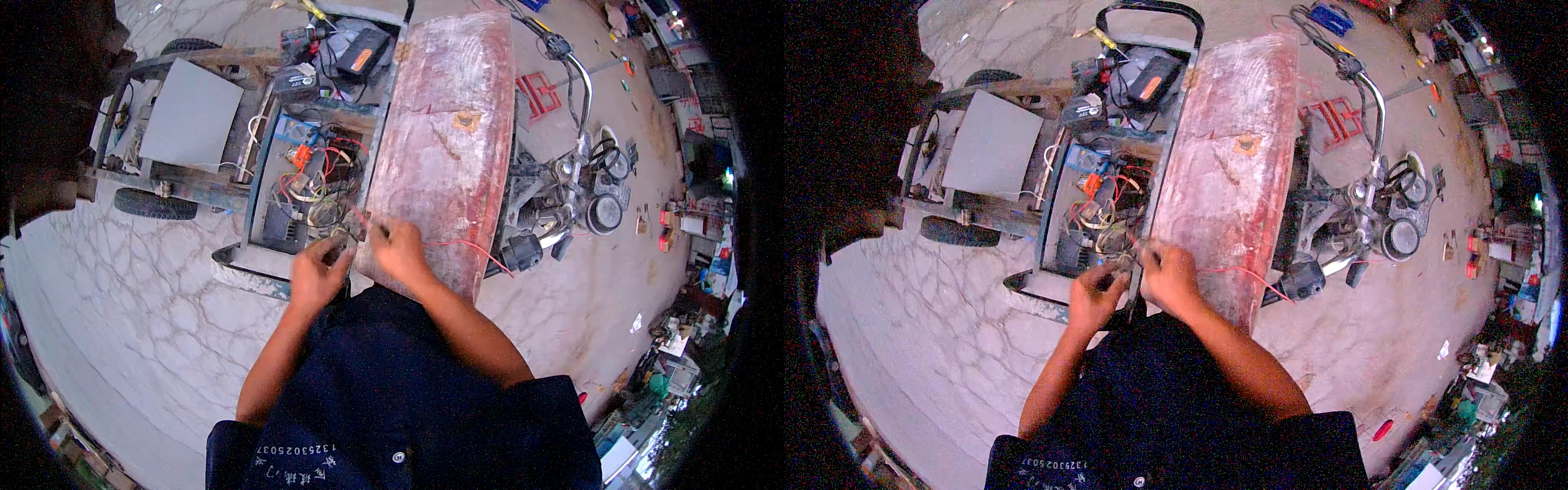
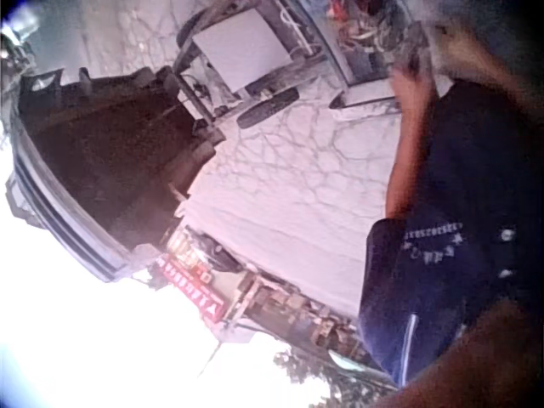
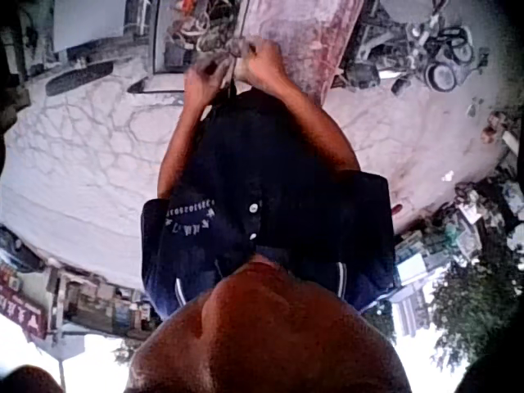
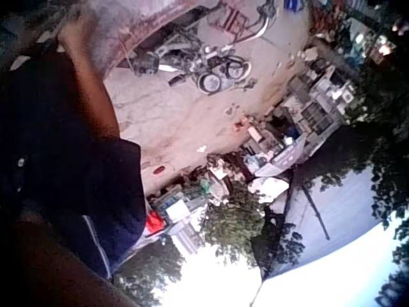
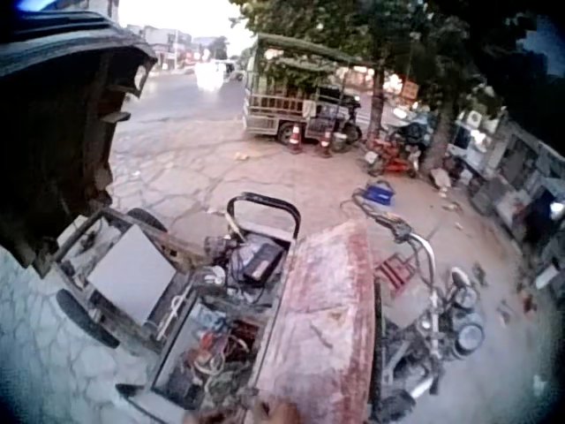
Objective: The person works on the wiring of a three-wheeled vehicle, stripping wire insulation with pliers and connecting wires to the vehicle's electrical system. The person uses pliers to cut and strip wires, then connects them to the vehicle's components.
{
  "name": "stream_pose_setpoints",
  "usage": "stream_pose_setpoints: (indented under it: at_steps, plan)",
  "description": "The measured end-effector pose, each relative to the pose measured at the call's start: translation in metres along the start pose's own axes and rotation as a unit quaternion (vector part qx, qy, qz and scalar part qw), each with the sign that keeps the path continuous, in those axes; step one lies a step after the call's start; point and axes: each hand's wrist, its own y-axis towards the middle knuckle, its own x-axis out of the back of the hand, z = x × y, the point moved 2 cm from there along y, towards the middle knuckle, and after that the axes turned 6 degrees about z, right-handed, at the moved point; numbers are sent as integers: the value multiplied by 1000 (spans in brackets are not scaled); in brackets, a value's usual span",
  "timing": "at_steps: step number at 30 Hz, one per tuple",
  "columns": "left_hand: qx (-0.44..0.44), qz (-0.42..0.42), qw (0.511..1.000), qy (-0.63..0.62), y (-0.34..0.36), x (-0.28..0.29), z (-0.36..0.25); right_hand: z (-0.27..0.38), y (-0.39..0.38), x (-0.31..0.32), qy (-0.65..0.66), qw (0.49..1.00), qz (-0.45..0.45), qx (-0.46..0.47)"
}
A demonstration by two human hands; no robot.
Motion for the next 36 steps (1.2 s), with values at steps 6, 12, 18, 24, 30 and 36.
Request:
stream_pose_setpoints:
  at_steps: [6,12,18,24,30,36]
  plan:
    - [-121,-14,948,293,-37,35,34,-41,97,-38,-146,988,-40,-31]
    - [-212,-72,935,274,-39,35,44,-63,148,-65,-178,981,-50,-51]
    - [-221,-83,934,266,-39,36,48,-75,149,-63,-165,984,-35,-63]
    - [-224,-86,934,265,-37,35,43,-75,154,-63,-204,976,-9,-76]
    - [-220,-86,932,276,-37,35,42,-71,157,-63,-166,983,-19,-73]
    - [-219,-80,929,286,-37,35,38,-74,160,-65,-205,976,9,-66]
